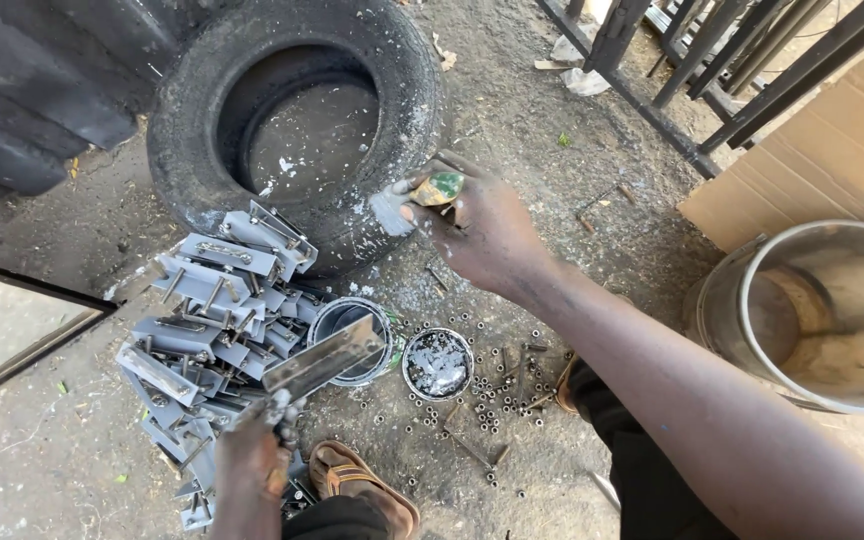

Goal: The person is painting a pile of metal brackets using a paintbrush and grey paint in an outdoor workspace.

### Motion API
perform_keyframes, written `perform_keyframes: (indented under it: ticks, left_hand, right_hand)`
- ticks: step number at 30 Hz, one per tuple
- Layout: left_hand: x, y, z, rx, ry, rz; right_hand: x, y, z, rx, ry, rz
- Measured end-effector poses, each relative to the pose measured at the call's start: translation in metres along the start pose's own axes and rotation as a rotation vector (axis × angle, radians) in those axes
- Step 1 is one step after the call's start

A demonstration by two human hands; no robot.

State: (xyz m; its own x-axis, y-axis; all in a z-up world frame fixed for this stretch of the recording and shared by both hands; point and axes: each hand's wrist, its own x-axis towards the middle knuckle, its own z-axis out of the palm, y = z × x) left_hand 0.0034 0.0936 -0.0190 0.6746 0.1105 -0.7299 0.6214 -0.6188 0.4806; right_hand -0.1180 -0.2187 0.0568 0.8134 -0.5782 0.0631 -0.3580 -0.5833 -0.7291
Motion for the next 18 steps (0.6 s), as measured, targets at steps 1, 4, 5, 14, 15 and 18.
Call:
perform_keyframes:
  ticks: [1,4,5,14,15,18]
  left_hand:
    - [0.003,-0.006,-0.007,-0.224,-0.002,-0.009]
    - [0.027,-0.028,-0.027,-0.484,-0.158,-0.057]
    - [0.038,-0.036,-0.034,-0.514,-0.317,-0.091]
    - [-0.064,0.069,-0.035,0.089,-0.047,0.074]
    - [-0.033,0.061,-0.028,0.066,-0.046,0.053]
    - [0.021,0.05,-0.019,-0.61,-0.209,0.466]
  right_hand:
    - [0.0,-0.004,-0.002,0.038,-0.01,0.048]
    - [-0.003,-0.021,-0.011,0.217,-0.062,0.224]
    - [-0.004,-0.027,-0.014,0.355,-0.103,0.355]
    - [0.001,0.01,0.069,0.228,-0.407,0.475]
    - [-0.006,0.006,0.083,0.208,-0.431,0.467]
    - [-0.016,0.004,0.135,0.129,-0.375,0.496]
